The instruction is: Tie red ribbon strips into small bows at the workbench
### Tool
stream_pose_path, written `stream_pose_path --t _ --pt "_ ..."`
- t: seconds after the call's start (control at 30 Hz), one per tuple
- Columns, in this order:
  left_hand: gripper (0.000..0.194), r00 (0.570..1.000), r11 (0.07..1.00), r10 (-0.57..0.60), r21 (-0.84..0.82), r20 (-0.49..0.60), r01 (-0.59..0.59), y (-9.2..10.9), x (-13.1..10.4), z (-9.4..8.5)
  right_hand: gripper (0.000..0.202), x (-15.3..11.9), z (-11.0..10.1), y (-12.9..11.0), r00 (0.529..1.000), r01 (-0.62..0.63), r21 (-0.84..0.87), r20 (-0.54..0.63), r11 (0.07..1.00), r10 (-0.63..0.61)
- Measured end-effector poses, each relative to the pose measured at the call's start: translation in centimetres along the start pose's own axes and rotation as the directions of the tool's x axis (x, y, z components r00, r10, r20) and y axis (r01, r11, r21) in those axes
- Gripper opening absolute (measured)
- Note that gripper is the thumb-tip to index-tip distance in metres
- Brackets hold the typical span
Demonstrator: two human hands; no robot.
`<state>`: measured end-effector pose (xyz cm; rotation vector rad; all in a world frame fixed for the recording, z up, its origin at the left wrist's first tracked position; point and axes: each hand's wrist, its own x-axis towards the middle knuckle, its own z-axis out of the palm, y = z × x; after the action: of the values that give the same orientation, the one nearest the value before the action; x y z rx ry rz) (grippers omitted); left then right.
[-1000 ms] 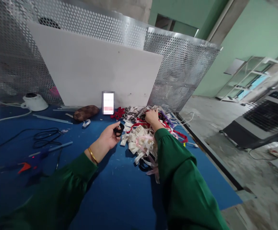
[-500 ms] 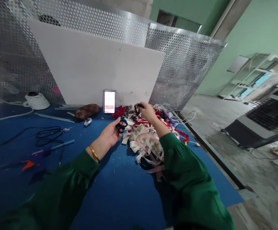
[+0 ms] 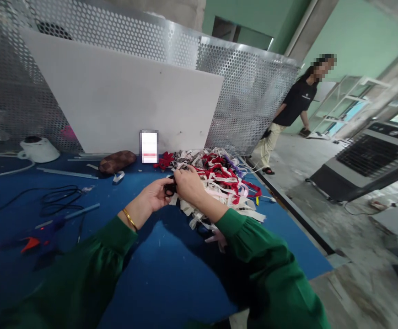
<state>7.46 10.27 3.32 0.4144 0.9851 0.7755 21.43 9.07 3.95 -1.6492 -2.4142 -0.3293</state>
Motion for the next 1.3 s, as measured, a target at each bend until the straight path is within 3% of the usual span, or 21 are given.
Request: stream_pose_path --t 0.1,0.13,0.17,0.2,0.23,0.33,0.43,0.6,0.7,0.97,1.07,1.2,1.3 --pt "0.012 0.997 0.999 0.033 -0.034 -0.067 -0.035 0.1 0.3 -0.2 0.04 0.3 -0.5 3.9 0.985 0.04 0.196 0.159 0.98 -0.072" --pt "0.012 0.995 0.998 0.046 -0.045 -0.084 -0.05 0.2 0.4 -0.3 0.043 0.3 -0.6 5.8 0.978 -0.027 0.18 0.208 0.983 -0.011" --pt "0.012 0.994 0.997 0.054 -0.054 -0.093 -0.059 0.2 0.4 -0.3 0.038 0.2 -0.8 7.8 0.962 -0.157 0.089 0.238 0.984 0.132" --pt "0.012 0.994 0.996 0.055 -0.059 -0.094 -0.06 0.3 0.4 -0.3 0.032 0.0 -0.8 9.8 0.927 -0.288 -0.03 0.243 0.957 0.287" --pt "0.012 0.995 0.996 0.051 -0.062 -0.091 -0.057 0.3 0.4 -0.3 0.03 -0.3 -0.8 11.6 0.902 -0.35 -0.079 0.239 0.933 0.359" --pt "0.012 0.996 0.997 0.04 -0.066 -0.075 -0.045 0.2 0.4 -0.2 0.028 -1.9 -0.5 15.1 0.863 -0.424 -0.117 0.247 0.898 0.44" --pt "0.012 0.997 0.996 0.047 -0.069 -0.057 -0.051 -0.2 0.3 0.0 0.034 -3.1 0.5 16.1 0.856 -0.451 -0.133 0.214 0.883 0.47" --pt "0.011 0.997 0.995 0.074 -0.06 -0.039 -0.076 -0.4 -0.2 0.2 0.03 -2.9 2.4 16.1 0.899 -0.383 -0.156 0.163 0.911 0.406" --pt "0.01 0.997 0.996 0.074 -0.058 -0.01 -0.075 -0.1 -0.4 0.3 0.026 -2.3 2.4 16.3 0.904 -0.383 -0.137 0.145 0.913 0.401" --pt "0.007 0.993 0.993 0.114 -0.033 -0.02 -0.114 -0.2 -0.4 0.5 0.033 -2.0 -2.4 16.0 0.918 -0.379 0.034 -0.115 0.925 0.38" --pt "0.011 0.988 0.988 0.154 -0.008 -0.011 -0.154 -0.7 -0.4 0.7 0.036 -1.9 -4.4 13.6 0.887 -0.387 0.097 -0.232 0.917 0.399" --pt "0.015 0.98 0.98 0.201 -0.011 0.002 -0.201 -1.2 -0.8 1.2 0.033 -2.1 -5.4 7.1 0.979 -0.097 0.206 -0.159 0.974 0.131" --pt "0.009 0.985 0.985 0.168 -0.037 0.048 -0.167 -1.3 -1.2 1.4 0.029 -2.4 -4.9 2.5 0.987 -0.099 0.119 -0.113 0.988 0.113"
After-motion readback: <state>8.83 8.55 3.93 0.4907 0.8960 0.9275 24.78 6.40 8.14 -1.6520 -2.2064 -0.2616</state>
